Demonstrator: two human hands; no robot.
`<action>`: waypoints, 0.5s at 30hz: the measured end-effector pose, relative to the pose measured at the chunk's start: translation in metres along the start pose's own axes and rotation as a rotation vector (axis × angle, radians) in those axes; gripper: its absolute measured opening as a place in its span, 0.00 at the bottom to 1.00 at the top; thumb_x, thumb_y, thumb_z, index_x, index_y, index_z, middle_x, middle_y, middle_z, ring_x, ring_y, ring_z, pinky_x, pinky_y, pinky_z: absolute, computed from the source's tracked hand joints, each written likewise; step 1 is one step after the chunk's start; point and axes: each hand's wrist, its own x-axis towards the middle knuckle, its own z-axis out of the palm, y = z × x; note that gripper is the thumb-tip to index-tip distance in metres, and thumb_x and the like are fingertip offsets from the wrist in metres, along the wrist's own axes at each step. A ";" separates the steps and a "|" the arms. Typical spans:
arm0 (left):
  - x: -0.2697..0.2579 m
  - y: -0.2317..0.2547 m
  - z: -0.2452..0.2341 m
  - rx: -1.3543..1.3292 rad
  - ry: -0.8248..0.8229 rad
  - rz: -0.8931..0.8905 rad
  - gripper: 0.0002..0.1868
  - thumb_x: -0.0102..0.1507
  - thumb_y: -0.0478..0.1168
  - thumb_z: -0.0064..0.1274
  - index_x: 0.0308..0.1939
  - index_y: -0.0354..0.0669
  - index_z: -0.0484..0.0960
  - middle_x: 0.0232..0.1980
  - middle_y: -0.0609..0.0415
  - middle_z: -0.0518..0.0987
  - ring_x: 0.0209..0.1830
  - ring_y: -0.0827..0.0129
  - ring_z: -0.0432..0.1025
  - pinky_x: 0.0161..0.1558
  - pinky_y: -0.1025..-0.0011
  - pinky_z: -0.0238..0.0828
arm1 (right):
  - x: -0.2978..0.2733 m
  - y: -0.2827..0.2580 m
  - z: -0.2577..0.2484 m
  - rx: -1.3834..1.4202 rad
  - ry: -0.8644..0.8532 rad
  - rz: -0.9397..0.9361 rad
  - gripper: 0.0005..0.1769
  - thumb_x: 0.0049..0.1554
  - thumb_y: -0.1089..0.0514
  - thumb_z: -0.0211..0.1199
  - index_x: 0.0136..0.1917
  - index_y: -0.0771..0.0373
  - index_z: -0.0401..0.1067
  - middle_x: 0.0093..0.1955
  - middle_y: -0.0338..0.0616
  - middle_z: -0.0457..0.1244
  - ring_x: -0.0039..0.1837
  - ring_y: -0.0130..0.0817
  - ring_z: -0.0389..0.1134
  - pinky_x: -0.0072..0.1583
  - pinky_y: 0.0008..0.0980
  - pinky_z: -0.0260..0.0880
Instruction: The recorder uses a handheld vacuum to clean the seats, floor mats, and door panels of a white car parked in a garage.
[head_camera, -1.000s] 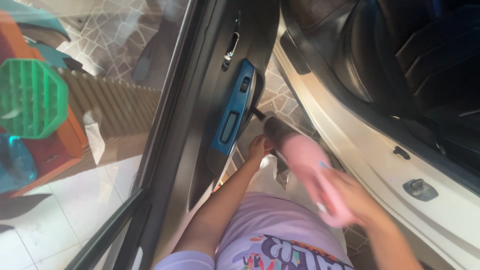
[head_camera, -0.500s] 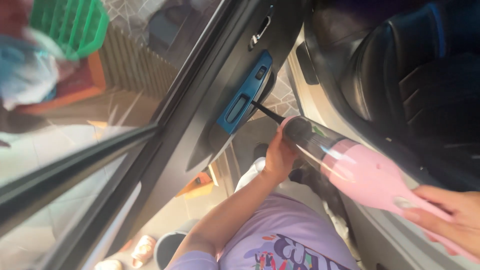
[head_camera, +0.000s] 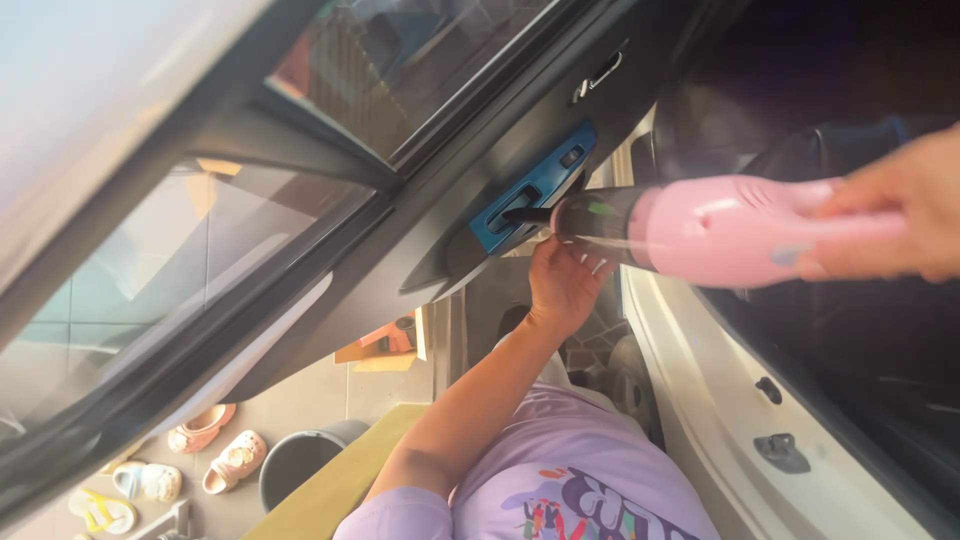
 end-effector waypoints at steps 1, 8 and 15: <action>0.000 0.003 0.006 0.008 0.034 0.030 0.20 0.67 0.54 0.44 0.54 0.45 0.75 0.61 0.54 0.76 0.65 0.59 0.69 0.71 0.51 0.63 | -0.004 -0.016 -0.007 -0.069 0.011 -0.007 0.28 0.49 0.36 0.77 0.63 0.35 0.84 0.34 0.38 0.69 0.29 0.31 0.71 0.36 0.27 0.77; 0.018 0.010 -0.009 0.023 0.058 0.072 0.20 0.67 0.54 0.44 0.54 0.46 0.76 0.61 0.54 0.75 0.66 0.58 0.68 0.72 0.49 0.62 | 0.026 -0.045 -0.051 -0.323 0.153 -0.082 0.35 0.45 0.23 0.73 0.59 0.42 0.83 0.33 0.32 0.68 0.32 0.23 0.70 0.42 0.22 0.73; 0.047 -0.013 -0.035 -0.074 -0.012 -0.011 0.17 0.70 0.53 0.46 0.54 0.46 0.74 0.59 0.52 0.74 0.69 0.52 0.66 0.73 0.44 0.61 | 0.037 -0.010 -0.042 -0.088 0.144 -0.039 0.28 0.47 0.33 0.77 0.54 0.49 0.85 0.32 0.42 0.69 0.31 0.32 0.69 0.37 0.29 0.73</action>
